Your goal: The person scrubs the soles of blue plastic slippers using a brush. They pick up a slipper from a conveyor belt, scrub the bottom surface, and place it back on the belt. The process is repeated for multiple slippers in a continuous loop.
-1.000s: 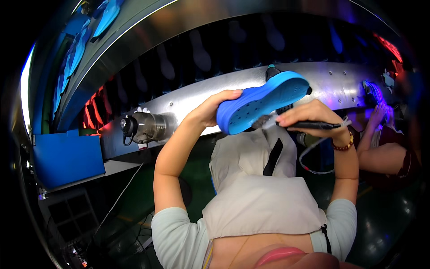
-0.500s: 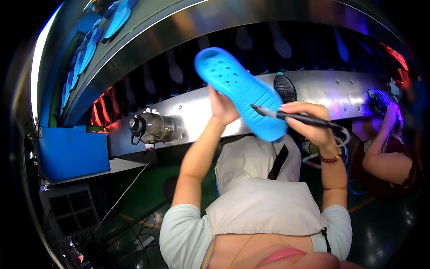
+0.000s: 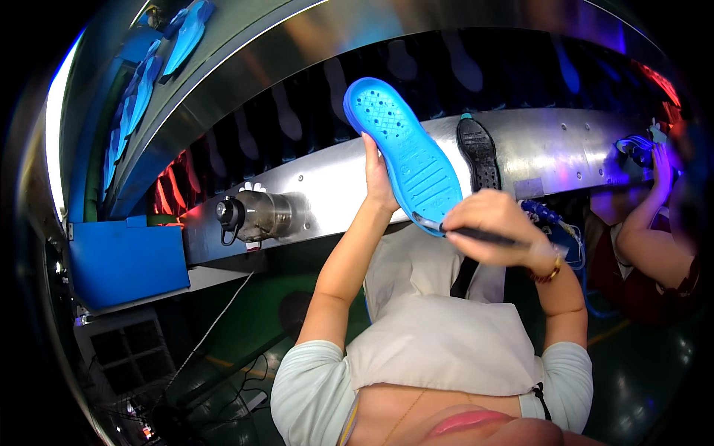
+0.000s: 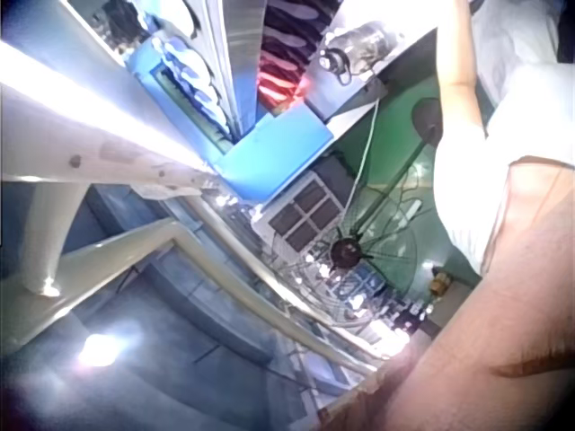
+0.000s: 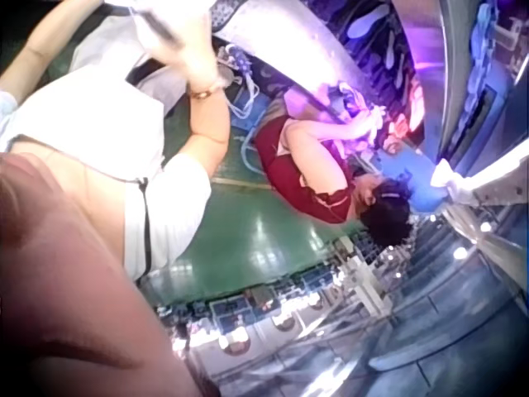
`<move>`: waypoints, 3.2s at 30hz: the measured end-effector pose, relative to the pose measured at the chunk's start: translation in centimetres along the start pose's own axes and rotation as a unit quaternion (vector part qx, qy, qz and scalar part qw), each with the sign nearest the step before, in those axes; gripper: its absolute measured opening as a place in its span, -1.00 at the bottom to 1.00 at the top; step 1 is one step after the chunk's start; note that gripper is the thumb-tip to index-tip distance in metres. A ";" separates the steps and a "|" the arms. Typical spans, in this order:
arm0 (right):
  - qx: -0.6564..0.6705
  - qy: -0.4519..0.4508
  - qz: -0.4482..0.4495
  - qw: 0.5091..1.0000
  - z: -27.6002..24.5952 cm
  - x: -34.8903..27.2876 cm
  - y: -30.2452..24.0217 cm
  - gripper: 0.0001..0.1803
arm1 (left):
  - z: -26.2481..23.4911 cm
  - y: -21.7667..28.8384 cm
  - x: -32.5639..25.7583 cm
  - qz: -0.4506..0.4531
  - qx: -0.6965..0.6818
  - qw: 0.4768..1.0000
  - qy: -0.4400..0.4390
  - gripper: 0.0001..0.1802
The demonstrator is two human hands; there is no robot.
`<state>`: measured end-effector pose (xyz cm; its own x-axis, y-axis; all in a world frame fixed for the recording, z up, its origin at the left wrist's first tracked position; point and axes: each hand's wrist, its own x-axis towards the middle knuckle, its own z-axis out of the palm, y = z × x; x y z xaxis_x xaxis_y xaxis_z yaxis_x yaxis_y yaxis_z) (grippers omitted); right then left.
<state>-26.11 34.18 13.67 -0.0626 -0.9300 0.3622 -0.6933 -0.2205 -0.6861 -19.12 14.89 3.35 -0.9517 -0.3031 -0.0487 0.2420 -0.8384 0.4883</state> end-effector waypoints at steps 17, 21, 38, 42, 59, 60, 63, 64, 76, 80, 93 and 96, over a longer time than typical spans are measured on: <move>0.119 0.054 -0.015 0.991 -0.8 -1.4 1.2 -0.76 | 4.3 2.5 0.8 0.091 0.047 0.995 -0.015 -0.08; 0.223 0.159 0.110 0.955 -1.1 -2.3 2.7 -0.77 | 5.4 3.0 0.9 0.097 0.077 0.992 0.013 -0.07; 0.266 0.208 0.070 0.939 1.2 -0.6 -1.1 -0.78 | 8.7 1.3 -1.7 0.097 0.066 0.993 -0.009 -0.34; 0.285 0.214 0.098 0.929 -1.1 -0.3 -0.2 -0.77 | 8.1 1.7 -0.8 0.088 -0.069 0.993 -0.028 -0.47; 0.054 -0.093 -0.009 0.994 -5.4 0.2 1.0 -0.80 | 9.0 4.1 0.7 -0.254 0.132 0.958 -0.026 -0.51; 0.003 -0.137 -0.038 0.990 -5.9 0.2 0.6 -0.81 | 9.0 4.3 0.4 -0.268 0.153 0.950 -0.036 -0.50; 0.017 -0.111 -0.018 0.993 -6.6 -0.4 1.2 -0.82 | 10.0 4.9 -0.1 -0.283 0.172 0.943 -0.016 -0.50; 0.037 -0.068 -0.005 0.997 -7.0 -0.4 1.4 -0.82 | 10.6 4.8 -0.3 -0.281 0.185 0.942 -0.012 -0.49; 0.033 -0.139 0.201 0.969 -9.0 -0.6 1.7 -0.71 | 8.0 6.8 -2.5 -0.219 0.317 0.922 0.037 -0.45; 0.241 0.048 0.217 0.945 -4.3 0.4 1.0 -0.78 | 7.5 3.9 -4.1 -0.195 -0.005 0.981 0.010 -0.41; 0.394 0.278 0.293 0.826 2.7 -6.9 4.4 -0.73 | 2.2 7.5 -9.3 -0.071 0.084 0.994 0.008 -0.44; 0.411 0.511 0.368 0.659 4.1 -10.3 9.5 -0.77 | 8.5 12.7 -9.3 0.058 0.069 0.994 -0.055 -0.41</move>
<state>-29.08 40.43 0.81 -0.9070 -0.2829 -0.3119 0.3917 -0.2951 -0.8715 -8.79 10.89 17.43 -0.9359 -0.3358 0.1066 0.3298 -0.7287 0.6002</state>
